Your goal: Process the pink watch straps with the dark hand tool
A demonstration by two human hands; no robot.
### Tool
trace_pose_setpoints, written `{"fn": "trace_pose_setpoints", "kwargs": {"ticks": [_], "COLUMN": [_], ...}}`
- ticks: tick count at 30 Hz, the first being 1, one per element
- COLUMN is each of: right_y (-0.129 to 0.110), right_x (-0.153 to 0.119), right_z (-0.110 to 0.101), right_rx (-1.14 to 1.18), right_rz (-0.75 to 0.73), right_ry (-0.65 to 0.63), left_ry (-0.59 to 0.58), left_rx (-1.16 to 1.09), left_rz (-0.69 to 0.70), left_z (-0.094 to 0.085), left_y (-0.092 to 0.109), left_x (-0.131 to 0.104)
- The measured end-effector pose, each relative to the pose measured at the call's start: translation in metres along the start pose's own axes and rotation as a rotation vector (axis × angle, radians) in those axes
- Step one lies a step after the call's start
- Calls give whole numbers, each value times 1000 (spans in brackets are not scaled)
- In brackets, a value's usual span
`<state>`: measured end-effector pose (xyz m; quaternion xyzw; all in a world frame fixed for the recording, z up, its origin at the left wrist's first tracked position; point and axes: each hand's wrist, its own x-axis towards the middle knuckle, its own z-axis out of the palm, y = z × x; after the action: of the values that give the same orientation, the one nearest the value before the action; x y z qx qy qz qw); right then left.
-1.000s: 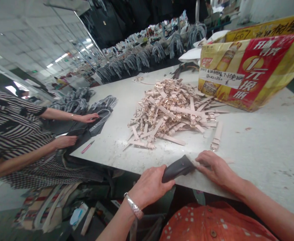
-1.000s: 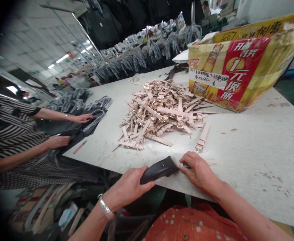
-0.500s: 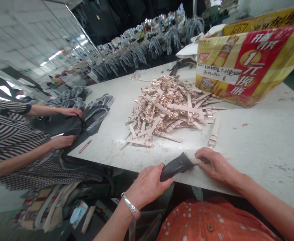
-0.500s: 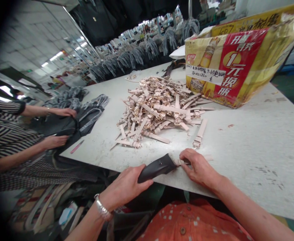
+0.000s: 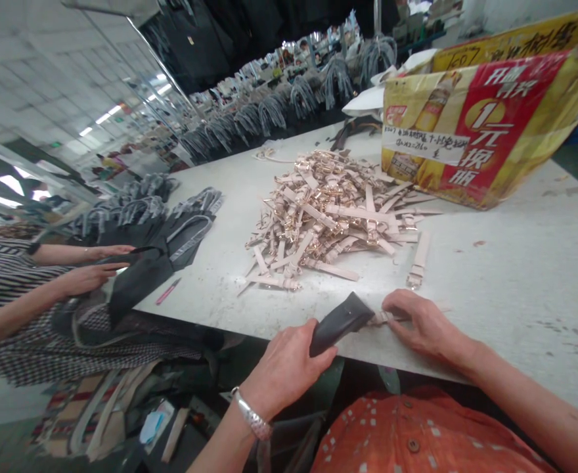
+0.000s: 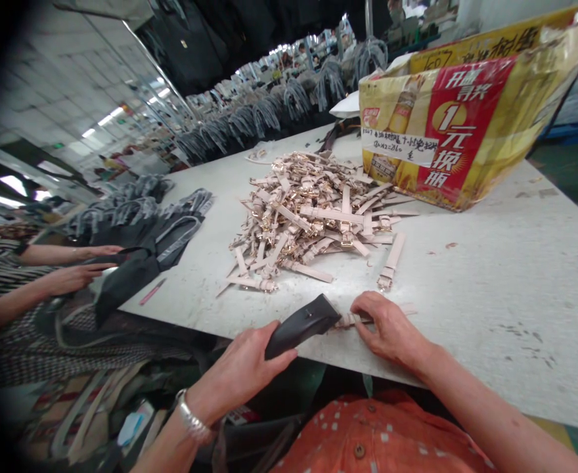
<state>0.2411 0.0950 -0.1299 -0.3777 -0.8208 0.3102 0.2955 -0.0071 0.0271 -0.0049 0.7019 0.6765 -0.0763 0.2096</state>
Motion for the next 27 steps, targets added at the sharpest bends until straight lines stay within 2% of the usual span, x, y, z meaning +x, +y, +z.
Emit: {"fn": "trace_pose_setpoints", "kwargs": {"ticks": [4,7,14,19,23,27], "right_y": [-2,-1,6,7,6,7], "right_x": [0,-1,-2,-3,-2,-2], "right_z": [-1,-2,2,4,4,4], "right_rx": [13,27,15,21,39,67], "right_rz": [25,46,41,35,45,54], "right_ry": [-11,-18,-7,-4,-11,-23], "left_ry": [-18,-25,-66,-103,-59,-83], "left_rx": [72,128,258,267,221,196], "left_rz": [73,113,115,90,60,95], "left_z": [-5,-7,-20,-28,-28,-24], "left_y": [23,33,26,24,29,38], "left_x": [1,8,4,-3,-5,7]}}
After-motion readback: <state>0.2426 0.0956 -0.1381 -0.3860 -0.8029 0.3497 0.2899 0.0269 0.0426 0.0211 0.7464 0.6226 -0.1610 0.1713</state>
